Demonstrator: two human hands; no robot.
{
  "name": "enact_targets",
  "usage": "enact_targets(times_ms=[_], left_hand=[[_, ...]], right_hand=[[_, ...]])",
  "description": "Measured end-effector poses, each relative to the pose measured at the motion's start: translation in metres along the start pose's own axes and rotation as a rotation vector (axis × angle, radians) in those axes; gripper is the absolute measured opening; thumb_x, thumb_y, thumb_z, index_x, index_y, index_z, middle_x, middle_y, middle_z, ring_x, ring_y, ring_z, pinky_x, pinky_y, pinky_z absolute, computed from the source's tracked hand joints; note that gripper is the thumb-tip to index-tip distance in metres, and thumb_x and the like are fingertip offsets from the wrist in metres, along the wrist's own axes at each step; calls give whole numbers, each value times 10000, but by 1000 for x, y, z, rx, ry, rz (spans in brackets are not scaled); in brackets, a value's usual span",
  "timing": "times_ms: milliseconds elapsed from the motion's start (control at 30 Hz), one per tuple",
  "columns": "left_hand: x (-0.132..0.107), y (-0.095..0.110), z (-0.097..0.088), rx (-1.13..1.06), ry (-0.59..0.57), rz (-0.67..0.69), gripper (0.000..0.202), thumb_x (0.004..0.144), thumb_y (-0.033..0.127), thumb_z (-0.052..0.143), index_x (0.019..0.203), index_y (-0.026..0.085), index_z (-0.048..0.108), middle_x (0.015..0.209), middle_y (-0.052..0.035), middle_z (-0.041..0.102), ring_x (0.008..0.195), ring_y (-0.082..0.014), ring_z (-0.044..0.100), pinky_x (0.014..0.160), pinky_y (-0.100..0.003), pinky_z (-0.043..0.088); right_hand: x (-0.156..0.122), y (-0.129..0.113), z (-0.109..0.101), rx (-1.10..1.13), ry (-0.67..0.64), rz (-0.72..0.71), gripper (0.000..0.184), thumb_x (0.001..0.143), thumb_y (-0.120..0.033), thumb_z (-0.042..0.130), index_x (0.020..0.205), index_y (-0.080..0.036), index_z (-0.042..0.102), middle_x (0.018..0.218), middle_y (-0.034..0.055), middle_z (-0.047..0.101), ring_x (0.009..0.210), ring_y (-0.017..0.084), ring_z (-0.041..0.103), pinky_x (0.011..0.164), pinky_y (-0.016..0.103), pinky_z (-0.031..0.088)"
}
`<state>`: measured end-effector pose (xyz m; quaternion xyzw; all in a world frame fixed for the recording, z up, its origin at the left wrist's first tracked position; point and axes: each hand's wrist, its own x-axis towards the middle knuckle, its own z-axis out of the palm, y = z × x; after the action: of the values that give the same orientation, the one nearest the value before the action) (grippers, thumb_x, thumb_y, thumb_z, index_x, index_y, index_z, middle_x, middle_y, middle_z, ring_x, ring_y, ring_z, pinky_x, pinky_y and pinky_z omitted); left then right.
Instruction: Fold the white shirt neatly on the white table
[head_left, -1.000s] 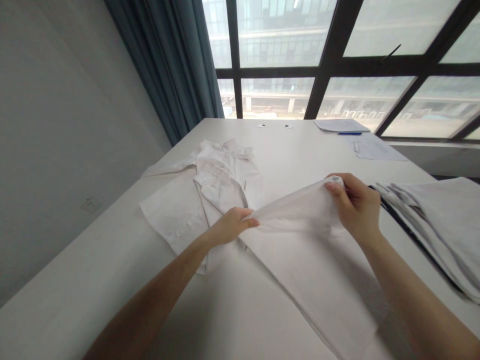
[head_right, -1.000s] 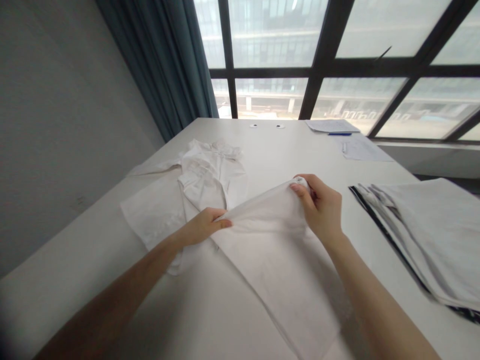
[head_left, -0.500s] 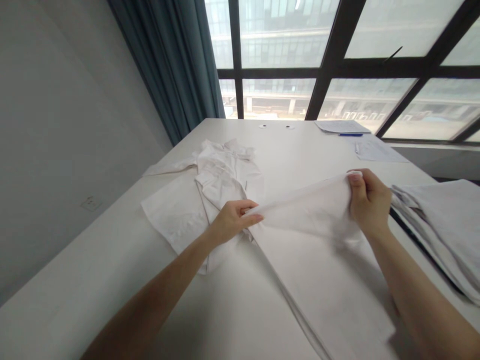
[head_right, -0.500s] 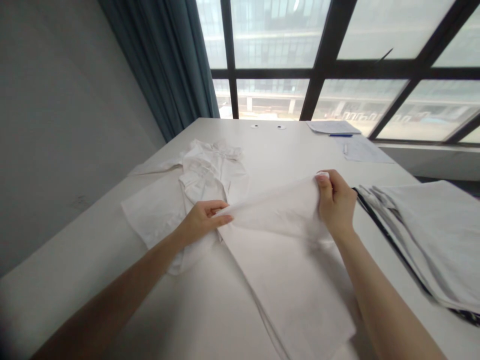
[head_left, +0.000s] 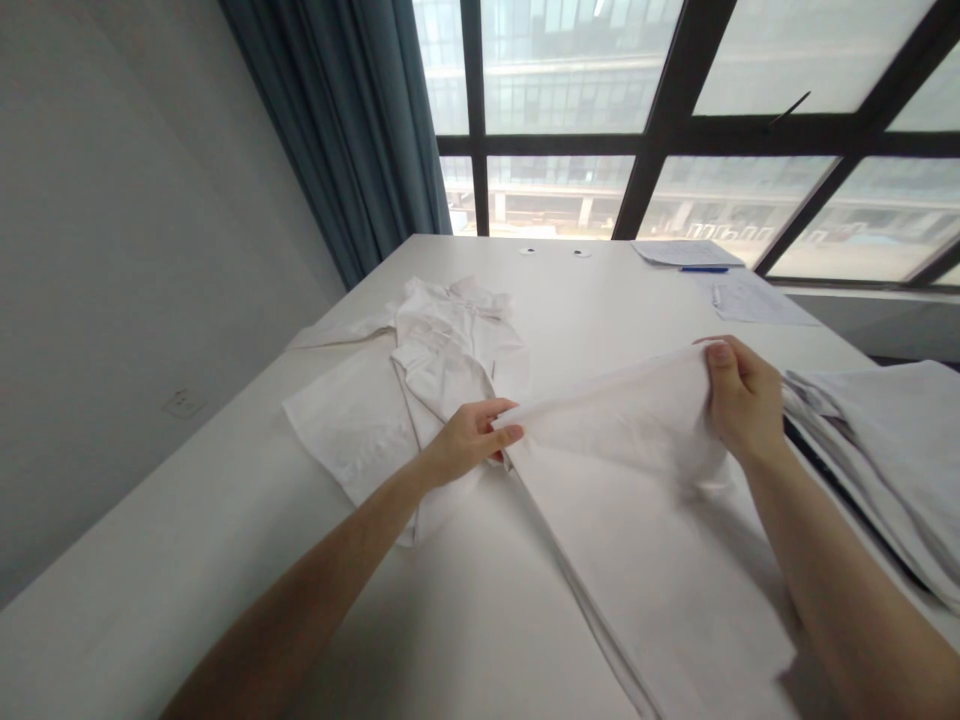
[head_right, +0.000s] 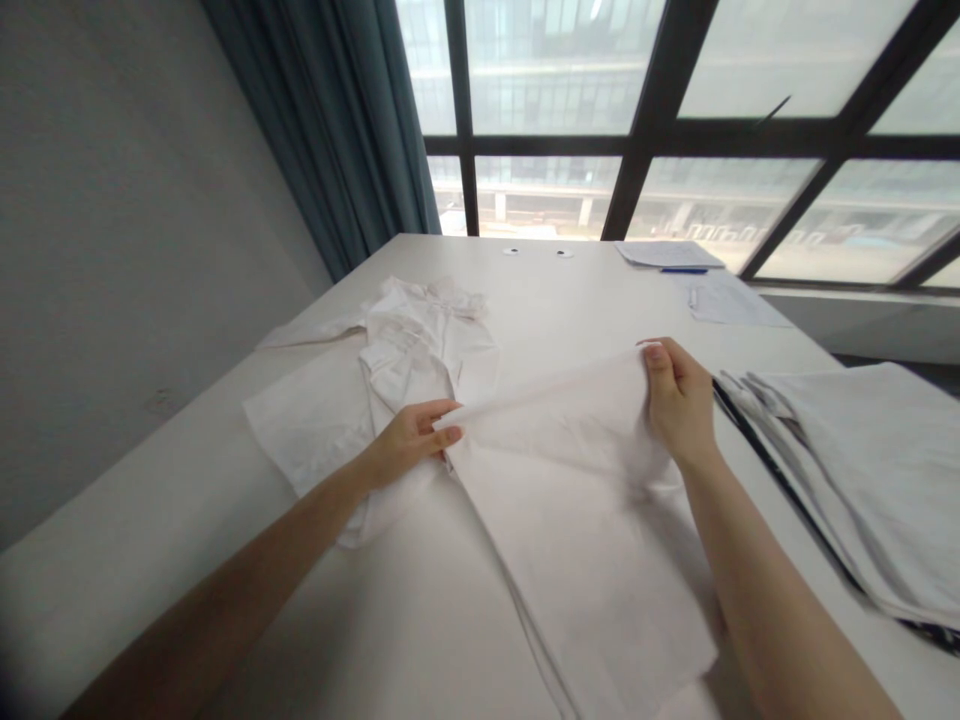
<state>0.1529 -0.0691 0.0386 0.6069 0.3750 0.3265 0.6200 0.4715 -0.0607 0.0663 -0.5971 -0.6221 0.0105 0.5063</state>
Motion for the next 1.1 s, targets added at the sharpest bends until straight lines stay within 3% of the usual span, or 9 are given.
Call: enact_targets(times_ms=[100, 200, 367, 600, 800, 900, 1100], left_hand=[[1, -2, 1, -17, -12, 39, 548, 763, 449, 708, 1174, 199, 447, 775, 24, 623, 601, -109, 618, 533, -203, 507], [2, -5, 1, -20, -37, 65, 456, 792, 424, 681, 1080, 228, 387, 780, 38, 616, 561, -92, 592, 496, -179, 478], [5, -11, -5, 15, -76, 48, 389, 807, 409, 669, 986, 233, 372, 778, 50, 606, 574, -83, 578, 500, -159, 441], [0, -2, -18, 66, -193, 28, 357, 793, 383, 696, 927, 204, 419, 759, 46, 618, 630, -85, 572, 573, -176, 451], [-1, -5, -21, 136, -135, 18, 338, 713, 371, 767, 788, 164, 510, 549, 114, 380, 511, -48, 426, 538, -172, 417], [0, -5, -19, 139, -94, 6, 351, 682, 370, 785, 731, 160, 508, 517, 124, 325, 486, -41, 395, 522, -167, 413], [-1, 1, -18, 106, -58, -13, 403, 675, 476, 768, 714, 140, 550, 569, 43, 574, 539, -78, 547, 554, -196, 477]], right_hand=[[0, -2, -4, -15, -50, -44, 346, 931, -470, 411, 1027, -224, 635, 704, 26, 579, 629, 192, 513, 568, 305, 367], [0, -1, -9, -47, -139, -74, 337, 927, -444, 436, 1149, -247, 596, 712, 8, 566, 557, 157, 465, 532, 289, 355], [4, 5, -13, 94, -312, -29, 265, 868, -490, 546, 978, -251, 579, 811, 43, 608, 584, 153, 517, 490, 286, 356], [5, -2, -18, 202, -364, 32, 257, 868, -512, 563, 861, -258, 526, 612, -26, 401, 483, 121, 355, 431, 290, 239], [4, -6, -19, 235, -343, 50, 272, 892, -536, 524, 857, -267, 504, 596, -34, 331, 485, 120, 304, 434, 289, 190], [4, -9, -19, 278, -366, 88, 292, 886, -555, 526, 855, -266, 493, 595, -33, 346, 470, 116, 295, 428, 295, 177], [4, -8, -19, 282, -352, 114, 286, 879, -554, 542, 864, -271, 501, 585, -37, 350, 456, 113, 287, 435, 304, 182]])
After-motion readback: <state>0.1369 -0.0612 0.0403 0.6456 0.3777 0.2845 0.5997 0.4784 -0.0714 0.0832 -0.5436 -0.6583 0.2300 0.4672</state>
